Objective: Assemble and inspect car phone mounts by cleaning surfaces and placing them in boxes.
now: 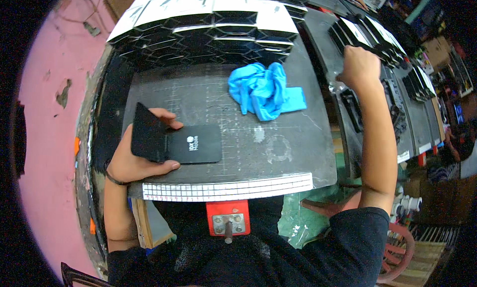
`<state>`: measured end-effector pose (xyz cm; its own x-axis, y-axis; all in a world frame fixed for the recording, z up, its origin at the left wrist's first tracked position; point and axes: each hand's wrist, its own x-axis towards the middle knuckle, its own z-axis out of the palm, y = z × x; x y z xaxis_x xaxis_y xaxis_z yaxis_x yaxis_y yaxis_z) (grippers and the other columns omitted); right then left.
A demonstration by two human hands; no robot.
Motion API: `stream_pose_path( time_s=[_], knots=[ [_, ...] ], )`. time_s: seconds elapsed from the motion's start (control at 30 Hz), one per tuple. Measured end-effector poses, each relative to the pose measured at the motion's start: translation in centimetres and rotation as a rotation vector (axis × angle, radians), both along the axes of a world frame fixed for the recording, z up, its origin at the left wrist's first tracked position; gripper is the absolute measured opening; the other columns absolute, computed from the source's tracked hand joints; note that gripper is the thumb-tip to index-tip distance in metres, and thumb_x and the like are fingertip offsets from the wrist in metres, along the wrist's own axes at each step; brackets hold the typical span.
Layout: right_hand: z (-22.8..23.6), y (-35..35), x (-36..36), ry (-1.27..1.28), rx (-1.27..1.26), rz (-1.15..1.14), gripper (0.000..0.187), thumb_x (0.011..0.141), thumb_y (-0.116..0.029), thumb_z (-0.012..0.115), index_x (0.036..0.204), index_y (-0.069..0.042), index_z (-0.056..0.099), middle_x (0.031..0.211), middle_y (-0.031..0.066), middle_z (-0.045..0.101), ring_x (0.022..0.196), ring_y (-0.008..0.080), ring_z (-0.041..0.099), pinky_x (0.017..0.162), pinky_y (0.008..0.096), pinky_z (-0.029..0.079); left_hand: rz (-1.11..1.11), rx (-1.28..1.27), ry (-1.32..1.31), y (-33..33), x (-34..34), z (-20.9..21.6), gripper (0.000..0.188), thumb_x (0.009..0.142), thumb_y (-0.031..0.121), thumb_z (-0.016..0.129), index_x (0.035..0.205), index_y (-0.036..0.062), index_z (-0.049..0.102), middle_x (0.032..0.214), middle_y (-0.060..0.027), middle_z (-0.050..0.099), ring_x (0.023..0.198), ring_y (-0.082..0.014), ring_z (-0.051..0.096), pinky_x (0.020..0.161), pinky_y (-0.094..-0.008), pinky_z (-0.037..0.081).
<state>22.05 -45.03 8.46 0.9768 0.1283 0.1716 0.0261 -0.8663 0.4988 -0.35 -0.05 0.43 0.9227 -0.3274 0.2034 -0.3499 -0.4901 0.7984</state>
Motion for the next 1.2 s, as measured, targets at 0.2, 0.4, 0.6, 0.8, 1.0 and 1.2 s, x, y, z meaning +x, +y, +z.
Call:
stream_pose_path(
  time_s=[0.2,0.4,0.6,0.8,1.0,1.2],
  knots=[
    [2.5,12.4,-8.2,0.242,0.909,1.19,0.033,0.084,-0.003,0.088,0.113,-0.003,0.073,0.097,0.0087,0.071,0.086,0.0229,0.068,0.078,0.0331,0.055,0.011,0.012,0.04,-0.2,-0.2,0.3,0.091,0.067,0.005,0.102,0.146,0.0022,0.057,0.136,-0.0139,0.071,0.129,-0.0236,0.07,0.115,-0.0411,0.054],
    [-0.2,21.3,-12.3,0.301,0.834,1.639,0.087,0.075,0.008,0.078,0.158,-0.012,0.06,0.158,0.018,0.06,0.136,0.0382,0.065,0.11,0.0499,0.056,0.092,0.05,-0.002,-0.7,-0.8,1.0,0.086,0.066,0.023,0.102,0.141,0.0026,0.065,0.139,-0.0215,0.068,0.132,-0.0411,0.064,0.114,-0.0479,0.05],
    [-2.0,21.6,-12.2,0.428,0.979,1.617,0.069,0.084,-0.003,0.078,0.151,-0.005,0.062,0.153,0.0177,0.063,0.129,0.0367,0.068,0.105,0.0462,0.057,0.042,0.108,-0.219,-0.1,-0.3,0.5,0.076,0.069,0.027,0.1,0.135,0.0068,0.069,0.128,-0.0153,0.072,0.125,-0.037,0.066,0.114,-0.0476,0.047],
    [0.3,17.1,-11.2,0.192,0.386,0.822,0.046,0.096,-0.04,0.082,0.12,-0.003,0.072,0.1,0.0154,0.072,0.097,0.0372,0.073,0.077,0.0438,0.057,0.044,0.15,-0.161,0.5,-0.4,0.2,0.068,0.068,0.029,0.101,0.127,0.01,0.073,0.122,-0.0092,0.076,0.119,-0.0337,0.069,0.111,-0.0457,0.047],
    [-3.7,12.9,-9.3,0.178,0.466,0.712,0.034,0.093,-0.031,0.085,0.111,-0.004,0.074,0.107,0.0168,0.07,0.086,0.0401,0.074,0.074,0.0494,0.06,0.034,0.154,-0.154,0.2,-0.1,0.8,0.067,0.067,0.031,0.102,0.125,0.0098,0.075,0.124,-0.0092,0.077,0.119,-0.0322,0.071,0.111,-0.0463,0.047],
    [-2.6,13.6,-9.6,0.253,0.788,0.897,0.022,0.076,-0.002,0.078,0.094,0.003,0.066,0.099,0.0182,0.069,0.087,0.0385,0.072,0.076,0.0397,0.057,0.014,0.135,-0.155,0.1,0.3,0.5,0.068,0.068,0.031,0.102,0.126,0.0089,0.075,0.123,-0.0093,0.077,0.118,-0.0316,0.071,0.11,-0.0457,0.047]
  ],
)
